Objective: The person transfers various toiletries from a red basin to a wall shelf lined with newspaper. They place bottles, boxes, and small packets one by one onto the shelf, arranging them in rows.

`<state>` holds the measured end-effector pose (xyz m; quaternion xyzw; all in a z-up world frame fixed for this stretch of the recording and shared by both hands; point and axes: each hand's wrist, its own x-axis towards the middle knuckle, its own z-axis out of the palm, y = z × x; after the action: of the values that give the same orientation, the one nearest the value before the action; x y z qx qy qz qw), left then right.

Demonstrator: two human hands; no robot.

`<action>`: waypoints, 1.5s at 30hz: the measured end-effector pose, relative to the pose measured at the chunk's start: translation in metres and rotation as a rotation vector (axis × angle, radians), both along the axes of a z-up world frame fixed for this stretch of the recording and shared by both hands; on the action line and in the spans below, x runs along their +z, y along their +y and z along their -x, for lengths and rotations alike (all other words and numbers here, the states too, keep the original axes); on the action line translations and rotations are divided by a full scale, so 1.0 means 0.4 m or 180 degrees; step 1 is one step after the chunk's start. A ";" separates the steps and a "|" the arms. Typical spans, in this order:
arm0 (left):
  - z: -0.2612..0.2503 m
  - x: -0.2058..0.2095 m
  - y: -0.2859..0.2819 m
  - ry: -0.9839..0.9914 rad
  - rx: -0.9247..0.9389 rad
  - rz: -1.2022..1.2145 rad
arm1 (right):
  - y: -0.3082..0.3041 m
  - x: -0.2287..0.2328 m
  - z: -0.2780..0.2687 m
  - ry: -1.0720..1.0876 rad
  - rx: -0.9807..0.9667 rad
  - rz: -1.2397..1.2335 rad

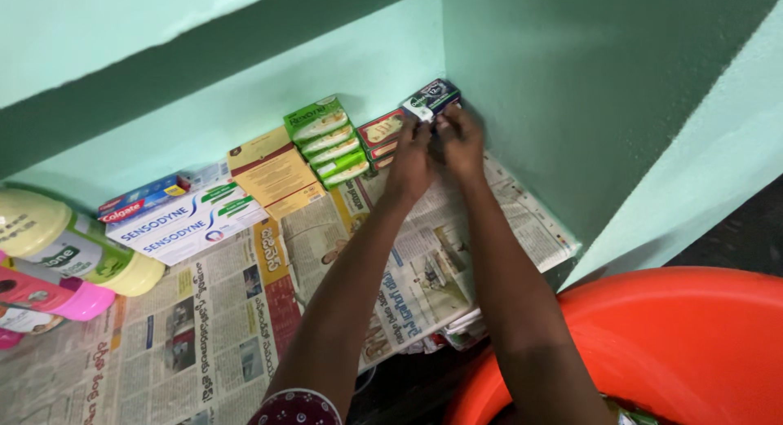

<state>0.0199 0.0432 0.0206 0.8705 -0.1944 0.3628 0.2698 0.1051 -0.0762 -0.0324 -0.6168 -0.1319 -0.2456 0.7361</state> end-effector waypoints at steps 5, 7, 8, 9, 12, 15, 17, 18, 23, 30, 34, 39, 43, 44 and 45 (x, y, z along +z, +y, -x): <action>-0.085 -0.007 0.002 0.0463 0.0206 0.0154 | -0.005 0.016 0.044 -0.0650 -0.0619 0.1671; -0.092 -0.006 0.002 0.0416 0.0159 0.0174 | -0.012 0.023 0.053 -0.0448 -0.0422 0.1721; -0.088 -0.003 0.004 0.0383 0.0138 0.0181 | -0.012 0.027 0.055 -0.0357 -0.0322 0.1741; -0.079 0.000 0.004 0.0594 0.0153 0.0208 | -0.013 0.024 0.062 -0.0474 -0.0342 0.1771; -0.031 0.026 -0.014 0.0758 0.0096 0.0232 | -0.023 0.027 0.090 -0.0740 -0.0538 0.1838; 0.086 0.056 -0.059 0.0171 -0.0038 0.0293 | -0.059 0.064 0.161 -0.0613 -0.0640 0.2093; 0.194 0.074 -0.124 0.0067 -0.0089 0.0416 | -0.107 0.094 0.263 -0.0131 -0.0352 0.2489; 0.261 0.081 -0.150 0.0312 -0.0238 0.0632 | -0.140 0.112 0.328 -0.0336 -0.0398 0.2336; 0.654 0.052 -0.321 0.0997 -0.0834 0.1320 | -0.362 0.096 0.807 0.0150 -0.0884 0.1633; 1.134 -0.301 -0.616 0.1678 -0.0914 0.1555 | -0.694 -0.246 1.498 0.2074 -0.1432 0.2046; 1.355 -0.639 -0.693 0.2456 -0.0928 0.1671 | -0.829 -0.493 1.788 0.3004 -0.1201 0.1548; 1.519 -0.966 -0.648 0.3255 -0.0601 0.1253 | -0.865 -0.756 1.936 0.3476 -0.0866 0.2243; 1.583 -1.122 -0.643 0.3768 -0.0670 0.1237 | -0.817 -0.963 1.951 0.3501 -0.0923 0.2520; 1.588 -1.147 -0.651 0.4018 -0.0700 0.1228 | -0.810 -1.003 1.943 0.3285 -0.0977 0.2597; 1.579 -1.169 -0.674 0.4242 -0.0752 0.1224 | -0.809 -1.035 1.922 0.3045 -0.1057 0.2679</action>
<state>-0.6116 -0.2265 -0.4471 0.8173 -0.0134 -0.2516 0.5182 -0.6635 -0.3998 -0.4466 -0.9053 0.2220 0.0179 0.3618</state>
